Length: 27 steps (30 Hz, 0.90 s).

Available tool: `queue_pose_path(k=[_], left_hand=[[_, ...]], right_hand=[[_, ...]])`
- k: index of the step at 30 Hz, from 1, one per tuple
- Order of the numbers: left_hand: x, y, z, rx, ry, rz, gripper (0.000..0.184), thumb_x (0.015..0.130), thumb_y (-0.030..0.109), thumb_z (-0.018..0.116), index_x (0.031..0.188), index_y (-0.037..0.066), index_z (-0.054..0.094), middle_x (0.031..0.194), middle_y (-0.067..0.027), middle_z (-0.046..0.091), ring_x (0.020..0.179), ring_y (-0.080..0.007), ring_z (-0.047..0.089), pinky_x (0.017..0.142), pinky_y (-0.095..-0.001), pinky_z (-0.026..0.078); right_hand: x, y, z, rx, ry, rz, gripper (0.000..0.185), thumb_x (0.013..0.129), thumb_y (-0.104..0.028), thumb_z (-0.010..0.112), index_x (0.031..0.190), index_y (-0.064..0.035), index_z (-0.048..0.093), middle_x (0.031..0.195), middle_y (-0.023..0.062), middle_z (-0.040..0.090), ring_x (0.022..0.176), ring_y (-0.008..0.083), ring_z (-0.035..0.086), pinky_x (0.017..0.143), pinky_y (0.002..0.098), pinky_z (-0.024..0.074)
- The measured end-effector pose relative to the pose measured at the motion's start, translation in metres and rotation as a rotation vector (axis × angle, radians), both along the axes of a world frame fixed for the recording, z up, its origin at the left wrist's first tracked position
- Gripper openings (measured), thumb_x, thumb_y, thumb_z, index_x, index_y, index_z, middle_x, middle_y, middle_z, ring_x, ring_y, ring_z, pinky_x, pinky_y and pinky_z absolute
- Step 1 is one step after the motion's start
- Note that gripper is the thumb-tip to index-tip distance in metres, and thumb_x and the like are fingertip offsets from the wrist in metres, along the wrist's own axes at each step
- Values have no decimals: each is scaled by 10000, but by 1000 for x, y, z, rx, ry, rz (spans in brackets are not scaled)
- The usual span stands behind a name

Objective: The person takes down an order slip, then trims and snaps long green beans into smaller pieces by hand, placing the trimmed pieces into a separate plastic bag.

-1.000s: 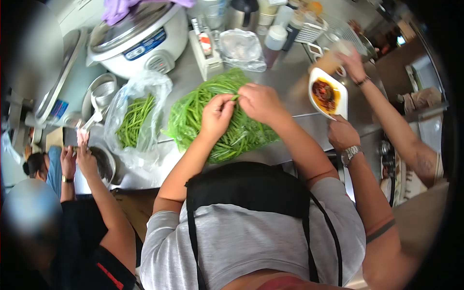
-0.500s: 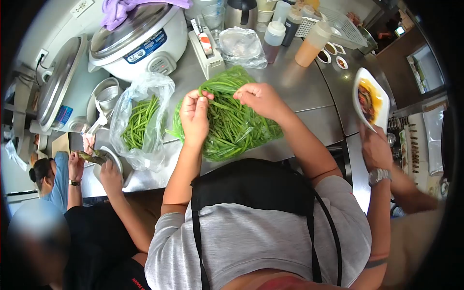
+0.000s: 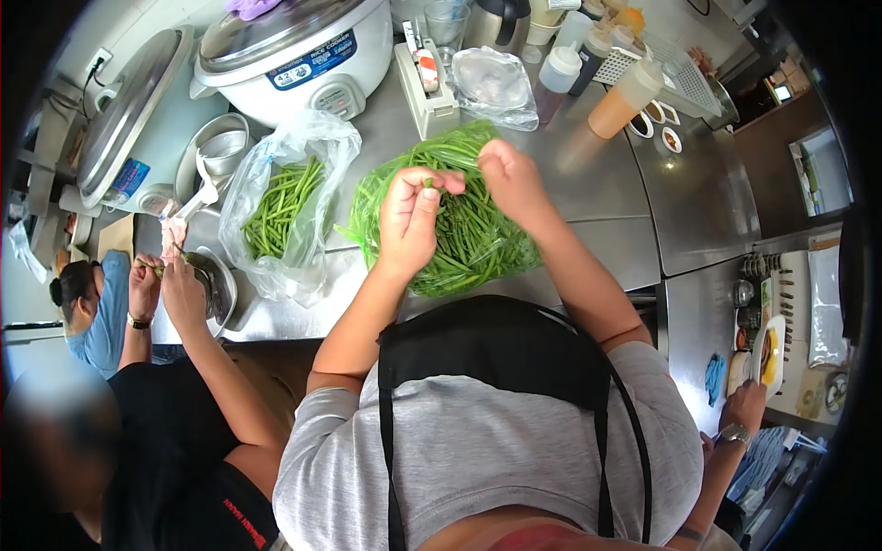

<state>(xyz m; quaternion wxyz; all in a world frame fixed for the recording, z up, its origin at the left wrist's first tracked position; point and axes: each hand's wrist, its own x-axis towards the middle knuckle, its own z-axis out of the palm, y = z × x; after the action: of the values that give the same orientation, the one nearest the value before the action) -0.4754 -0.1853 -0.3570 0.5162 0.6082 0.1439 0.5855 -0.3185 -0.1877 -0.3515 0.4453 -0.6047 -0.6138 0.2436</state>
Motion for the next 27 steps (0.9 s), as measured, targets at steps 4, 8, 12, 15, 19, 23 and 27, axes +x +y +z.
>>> queue_pose_path(k=[4,8,12,15,19,23,27], left_hand=[[-6,6,-4,-249,-230,89,70,880,110,391,915,49,389,786,-90,519,765,-202,526,758,-346,426],[-25,25,-18,-367,-112,158,54,849,60,425,901,51,420,731,-22,487,609,-91,430,577,-217,381],[-15,28,-19,-359,302,250,62,805,27,507,859,39,535,714,52,493,613,-16,399,551,-168,343],[-7,21,2,-246,725,271,165,793,78,520,935,13,574,742,-17,572,667,-79,504,614,-233,409],[1,18,18,134,999,259,196,749,102,542,917,7,579,814,-157,582,770,-318,553,680,-359,434],[10,14,11,156,854,232,159,748,90,545,880,6,577,793,-165,569,760,-338,536,669,-363,432],[12,11,3,-124,560,136,133,810,121,526,854,7,580,727,-52,580,668,-154,537,609,-275,420]], right_hand=[[11,6,6,-70,173,54,138,782,-168,509,777,-39,558,586,23,510,523,84,475,500,249,394],[-8,-3,8,-141,-417,82,202,729,-264,606,777,-69,595,672,65,583,600,187,563,531,300,430],[-20,3,-18,-8,-672,121,120,705,-212,556,687,-96,577,688,83,572,627,279,571,548,396,443],[-15,3,-12,93,-731,99,73,680,-164,549,697,-95,565,673,86,559,610,286,561,536,389,443],[-8,-3,6,274,-668,28,62,677,-137,544,707,-84,537,654,90,548,573,282,542,516,382,437],[-4,-2,4,234,-338,-27,44,723,-98,494,730,-67,524,626,86,526,538,226,515,508,333,418],[8,6,-8,-54,496,8,99,778,-72,437,746,-32,522,618,41,517,550,118,494,515,244,400]])
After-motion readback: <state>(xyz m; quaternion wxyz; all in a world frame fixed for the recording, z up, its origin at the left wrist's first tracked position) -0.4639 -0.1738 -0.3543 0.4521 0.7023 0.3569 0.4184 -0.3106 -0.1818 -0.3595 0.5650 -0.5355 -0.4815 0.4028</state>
